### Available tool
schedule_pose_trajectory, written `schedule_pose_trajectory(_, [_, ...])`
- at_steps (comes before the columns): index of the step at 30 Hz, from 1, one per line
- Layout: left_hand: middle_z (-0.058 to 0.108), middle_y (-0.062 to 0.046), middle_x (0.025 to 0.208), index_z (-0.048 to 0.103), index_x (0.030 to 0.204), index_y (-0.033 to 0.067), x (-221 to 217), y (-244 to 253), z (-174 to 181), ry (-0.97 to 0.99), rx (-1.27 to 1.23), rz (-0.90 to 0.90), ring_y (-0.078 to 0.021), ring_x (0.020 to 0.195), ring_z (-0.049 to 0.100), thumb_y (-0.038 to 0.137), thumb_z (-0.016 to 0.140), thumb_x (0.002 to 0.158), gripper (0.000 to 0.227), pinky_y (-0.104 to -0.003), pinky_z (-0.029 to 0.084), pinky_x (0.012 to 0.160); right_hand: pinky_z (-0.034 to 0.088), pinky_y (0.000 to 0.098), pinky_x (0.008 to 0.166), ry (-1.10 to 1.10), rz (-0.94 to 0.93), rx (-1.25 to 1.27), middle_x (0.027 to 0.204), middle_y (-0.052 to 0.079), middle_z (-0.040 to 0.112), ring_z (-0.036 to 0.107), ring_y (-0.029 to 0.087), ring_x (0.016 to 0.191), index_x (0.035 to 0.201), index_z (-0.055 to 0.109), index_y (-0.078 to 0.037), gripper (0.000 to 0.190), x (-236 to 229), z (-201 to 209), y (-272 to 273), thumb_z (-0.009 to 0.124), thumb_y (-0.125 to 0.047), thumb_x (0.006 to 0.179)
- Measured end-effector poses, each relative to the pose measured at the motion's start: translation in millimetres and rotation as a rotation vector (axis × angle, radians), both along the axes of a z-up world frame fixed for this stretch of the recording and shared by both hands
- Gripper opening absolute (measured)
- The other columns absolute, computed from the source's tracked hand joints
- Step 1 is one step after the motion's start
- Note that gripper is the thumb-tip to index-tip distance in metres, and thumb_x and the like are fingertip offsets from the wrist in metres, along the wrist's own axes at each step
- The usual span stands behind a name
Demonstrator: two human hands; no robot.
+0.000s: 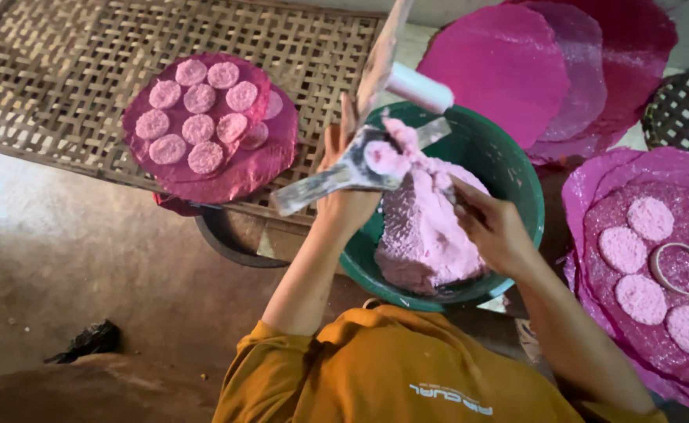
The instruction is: The person uses a handheld mold to shape pink dough into discs, placing them onto circular pink bases and then stacking the completed bases.
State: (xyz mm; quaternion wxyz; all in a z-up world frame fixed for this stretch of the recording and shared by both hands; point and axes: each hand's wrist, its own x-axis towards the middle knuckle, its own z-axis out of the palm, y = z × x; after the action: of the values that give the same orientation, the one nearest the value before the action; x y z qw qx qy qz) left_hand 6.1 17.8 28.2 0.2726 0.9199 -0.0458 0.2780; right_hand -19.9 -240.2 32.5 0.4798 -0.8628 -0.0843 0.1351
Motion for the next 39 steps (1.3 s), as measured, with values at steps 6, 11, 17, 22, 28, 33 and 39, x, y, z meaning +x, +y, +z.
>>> schedule_pose_trajectory(6, [0.046,-0.026,0.145,0.05,0.147,0.0003,26,13,-18,-0.064,-0.106,0.054,-0.0411,0.116,0.06,0.019,0.084,0.067,0.089,-0.047,0.055,0.089,0.054,0.0304,0.087,-0.236,0.208,0.042,0.11,0.018,0.076,0.073,0.02,0.101,0.146,0.054,-0.006,0.047,-15,-16,6,0.058,-0.005,0.099])
schedule_pose_trajectory(11, [0.07,-0.008,0.11,0.066,0.124,0.001,43,30,-38,-0.07,-1.004,-0.191,-0.0232,0.099,0.066,0.002,0.071,0.087,0.038,-0.036,0.055,0.085,0.056,0.0406,0.089,0.157,0.289,-0.65,0.106,0.024,0.072,0.073,0.033,0.096,0.157,0.051,-0.024,0.055,-12,-19,-31,0.053,-0.019,0.102])
schedule_pose_trajectory(17, [0.066,-0.005,0.097,0.063,0.11,0.0028,-23,-74,-38,0.455,-1.541,-0.501,-0.0171,0.085,0.065,-0.001,0.068,0.079,0.032,-0.03,0.056,0.069,0.045,0.0406,0.108,0.614,-0.387,0.936,0.16,0.023,0.039,0.049,0.021,0.133,0.155,0.033,0.003,0.065,23,-37,-62,0.06,-0.031,0.106])
schedule_pose_trajectory(22, [0.07,-0.01,0.106,0.063,0.125,-0.0052,-80,-194,-26,1.067,-1.641,-0.961,-0.0204,0.096,0.068,-0.001,0.065,0.084,0.042,-0.033,0.057,0.079,0.05,0.0401,0.092,0.236,-0.435,0.986,0.146,0.026,0.048,0.057,0.025,0.115,0.154,0.034,-0.003,0.064,7,-8,-147,0.061,-0.031,0.103])
schedule_pose_trajectory(28, [0.061,-0.003,0.117,0.055,0.128,0.0063,-81,-255,6,0.585,-1.026,-1.149,-0.0137,0.11,0.059,0.0,0.074,0.087,0.046,-0.034,0.052,0.096,0.056,0.0396,0.073,-0.509,-0.141,0.69,0.128,0.029,0.058,0.067,0.03,0.094,0.153,0.036,-0.01,0.063,-58,63,-255,0.062,-0.031,0.099])
schedule_pose_trajectory(33, [0.064,-0.006,0.114,0.059,0.123,0.0075,-101,-332,9,0.753,-0.555,-1.033,-0.0167,0.106,0.063,0.006,0.075,0.086,0.041,-0.034,0.053,0.092,0.06,0.0443,0.069,-1.277,0.368,0.119,0.116,0.034,0.062,0.071,0.039,0.084,0.151,0.036,-0.01,0.061,-88,86,-327,0.06,-0.022,0.096])
schedule_pose_trajectory(39, [0.069,-0.009,0.11,0.064,0.118,0.0089,-126,-427,6,0.724,-0.154,-0.983,-0.0204,0.101,0.067,0.012,0.077,0.085,0.036,-0.034,0.055,0.088,0.06,0.044,0.073,-1.045,0.293,0.058,0.114,0.032,0.063,0.071,0.039,0.085,0.144,0.043,-0.009,0.06,-127,63,-384,0.064,-0.018,0.089])
